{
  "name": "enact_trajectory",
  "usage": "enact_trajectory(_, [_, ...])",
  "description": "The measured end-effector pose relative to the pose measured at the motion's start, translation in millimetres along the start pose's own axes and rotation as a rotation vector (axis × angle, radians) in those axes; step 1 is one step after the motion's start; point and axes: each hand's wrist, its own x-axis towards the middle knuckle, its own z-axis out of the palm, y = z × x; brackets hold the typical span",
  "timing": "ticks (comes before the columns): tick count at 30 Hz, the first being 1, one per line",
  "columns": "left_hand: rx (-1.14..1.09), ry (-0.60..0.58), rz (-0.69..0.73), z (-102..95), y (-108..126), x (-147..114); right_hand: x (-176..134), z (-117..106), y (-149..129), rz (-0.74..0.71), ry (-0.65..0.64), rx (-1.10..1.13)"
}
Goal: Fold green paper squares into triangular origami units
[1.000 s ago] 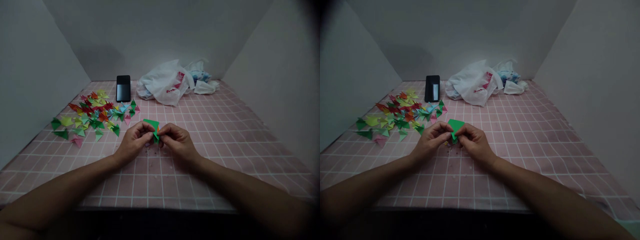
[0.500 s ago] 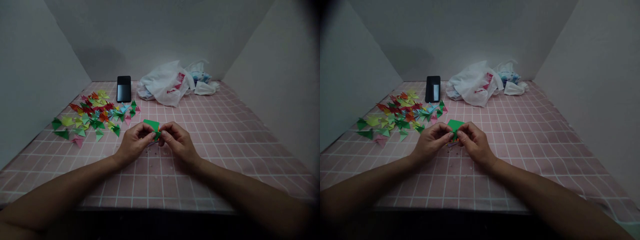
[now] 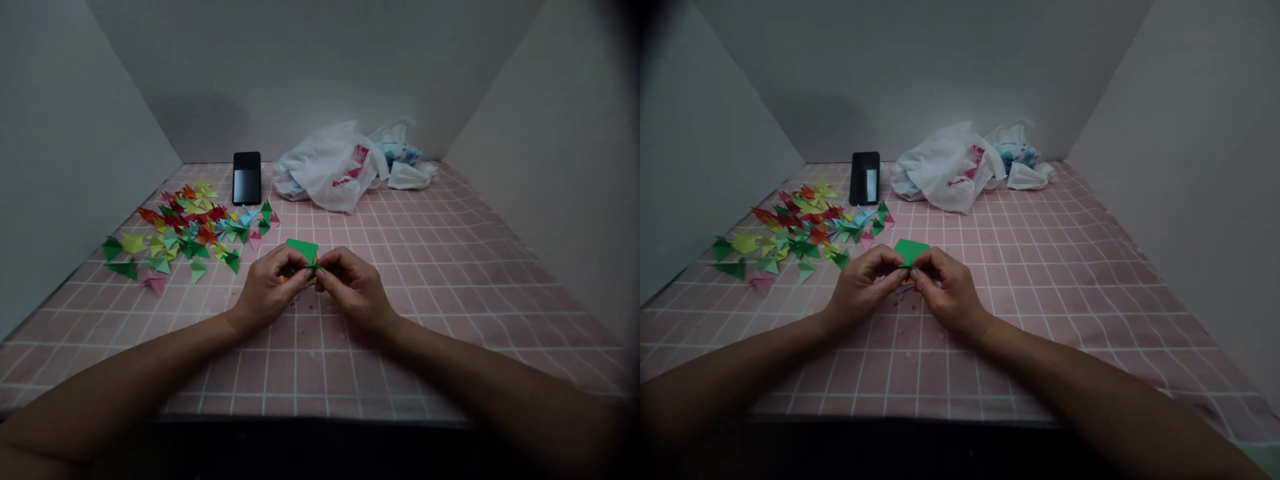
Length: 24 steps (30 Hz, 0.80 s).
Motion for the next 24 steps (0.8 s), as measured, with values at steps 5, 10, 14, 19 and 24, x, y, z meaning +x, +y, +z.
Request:
enact_trajectory(5, [0.0,-0.019,-0.008,-0.3,-0.7,-1.2,-0.9,0.7,-2.6,0.028,0.032,0.001])
enact_trajectory(10, [-0.237,-0.105,-0.222,3.2,-3.0,-2.9,0.8,1.6,-4.2,0.122,0.04,0.18])
enact_trajectory(14, [-0.362,-0.113,-0.339,5.4,-2.1,-0.9,3.9,0.7,-5.1,0.223,0.028,0.271])
enact_trajectory(19, [-0.341,-0.115,-0.344,3.2,-0.9,1.0,5.6,0.2,-3.3,0.249,0.025,0.241])
enact_trajectory(24, [-0.101,-0.039,-0.179,0.4,-0.1,0.7,2.0,1.7,1.8,0.117,0.029,0.037])
